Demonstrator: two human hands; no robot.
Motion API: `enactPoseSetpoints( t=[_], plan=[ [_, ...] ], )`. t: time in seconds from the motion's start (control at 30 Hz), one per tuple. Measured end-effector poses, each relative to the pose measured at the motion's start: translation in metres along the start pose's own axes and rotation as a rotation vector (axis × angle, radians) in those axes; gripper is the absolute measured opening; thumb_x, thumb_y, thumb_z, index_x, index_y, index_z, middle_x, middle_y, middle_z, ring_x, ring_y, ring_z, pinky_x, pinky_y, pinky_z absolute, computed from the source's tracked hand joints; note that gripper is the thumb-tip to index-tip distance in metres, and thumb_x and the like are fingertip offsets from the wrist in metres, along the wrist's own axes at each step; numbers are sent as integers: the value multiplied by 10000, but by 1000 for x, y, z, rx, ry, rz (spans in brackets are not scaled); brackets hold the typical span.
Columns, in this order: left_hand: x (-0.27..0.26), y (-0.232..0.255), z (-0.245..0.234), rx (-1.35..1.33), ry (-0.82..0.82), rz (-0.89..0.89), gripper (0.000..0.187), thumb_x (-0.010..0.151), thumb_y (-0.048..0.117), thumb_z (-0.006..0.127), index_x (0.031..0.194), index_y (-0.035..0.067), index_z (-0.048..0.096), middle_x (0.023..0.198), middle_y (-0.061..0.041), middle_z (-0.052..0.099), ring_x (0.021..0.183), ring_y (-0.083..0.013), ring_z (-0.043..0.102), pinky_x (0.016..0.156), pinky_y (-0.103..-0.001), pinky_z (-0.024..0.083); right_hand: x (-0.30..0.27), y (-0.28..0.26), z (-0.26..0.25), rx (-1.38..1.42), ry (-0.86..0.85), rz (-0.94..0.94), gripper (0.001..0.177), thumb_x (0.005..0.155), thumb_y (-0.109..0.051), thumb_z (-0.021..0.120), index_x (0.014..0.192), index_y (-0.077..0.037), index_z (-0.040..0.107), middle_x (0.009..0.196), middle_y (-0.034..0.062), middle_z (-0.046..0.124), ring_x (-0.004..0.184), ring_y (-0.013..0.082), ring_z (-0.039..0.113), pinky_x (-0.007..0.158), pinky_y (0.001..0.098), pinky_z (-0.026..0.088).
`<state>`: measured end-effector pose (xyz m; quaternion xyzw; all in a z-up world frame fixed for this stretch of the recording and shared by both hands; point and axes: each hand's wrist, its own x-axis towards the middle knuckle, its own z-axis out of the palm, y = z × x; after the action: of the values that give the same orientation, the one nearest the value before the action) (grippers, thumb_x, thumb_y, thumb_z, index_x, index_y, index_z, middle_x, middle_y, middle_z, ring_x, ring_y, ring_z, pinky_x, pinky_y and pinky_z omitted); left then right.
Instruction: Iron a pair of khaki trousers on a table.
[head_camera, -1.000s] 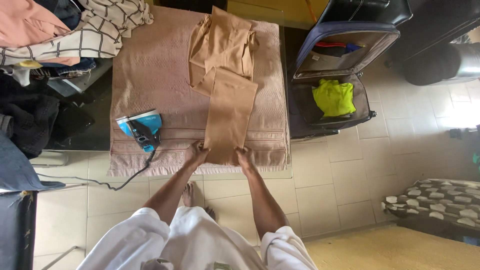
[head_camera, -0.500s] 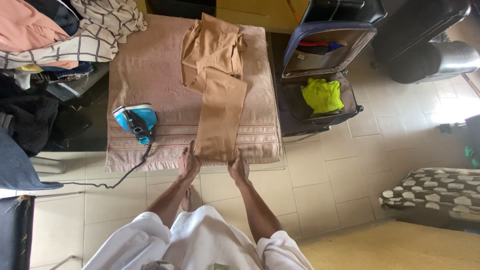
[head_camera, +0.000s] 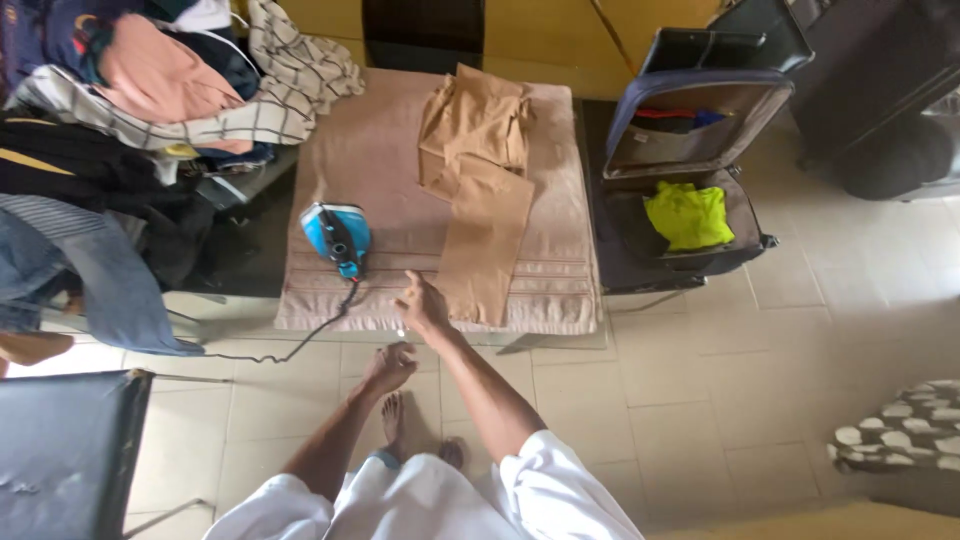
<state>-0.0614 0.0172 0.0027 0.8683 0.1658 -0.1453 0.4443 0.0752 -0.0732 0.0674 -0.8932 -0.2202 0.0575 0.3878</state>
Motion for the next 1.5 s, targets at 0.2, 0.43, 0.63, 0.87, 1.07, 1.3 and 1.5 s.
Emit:
enactPoseSetpoints(
  t=[0.2,0.43,0.63,0.87,1.07,1.3,1.5],
  plan=[
    [-16,14,-59,-43,-165,-79,472,832,339,763,1245,122,689,1007,-51,785,756,-193,776,692,-374,611,44,-74,61,179,73,-134,1015,648,-367,878,1418,108,419,1245,342,590,1091,492,592,886,530,503],
    [1,6,-116,-64,-331,48,427,861,311,766,1217,78,733,965,-68,788,767,-158,748,697,-340,608,80,-76,98,157,111,225,665,805,-469,833,1165,57,645,1080,293,673,995,457,656,843,526,527],
    [-12,99,-201,-314,-850,199,456,956,337,676,1323,70,631,1052,-6,745,920,-142,730,817,-310,629,87,-112,-11,618,272,197,388,884,-375,760,951,0,686,696,100,712,585,197,694,546,373,569],
    [38,120,-197,-549,-970,269,427,939,388,676,1160,25,719,997,-82,773,844,-184,726,771,-342,623,71,51,-24,893,186,742,232,864,-262,793,834,-93,637,613,23,579,447,145,539,388,350,460],
    [92,99,-134,-554,-724,52,359,915,347,695,1020,6,734,879,-101,754,746,-183,710,680,-341,596,49,100,-45,796,218,879,314,890,-325,784,772,-62,660,605,37,603,447,162,559,380,365,470],
    [96,85,-125,-619,-585,-3,348,912,369,712,1000,33,736,830,-69,736,712,-156,684,644,-317,574,119,90,-58,508,151,783,474,917,-437,728,715,-24,612,545,70,573,390,193,554,327,365,457],
    [99,73,-137,-652,-483,-65,366,893,398,723,951,36,720,818,-66,719,701,-150,669,629,-325,571,145,110,-48,371,22,678,536,921,-469,692,625,-39,570,511,64,556,350,205,541,299,379,451]
  ],
)
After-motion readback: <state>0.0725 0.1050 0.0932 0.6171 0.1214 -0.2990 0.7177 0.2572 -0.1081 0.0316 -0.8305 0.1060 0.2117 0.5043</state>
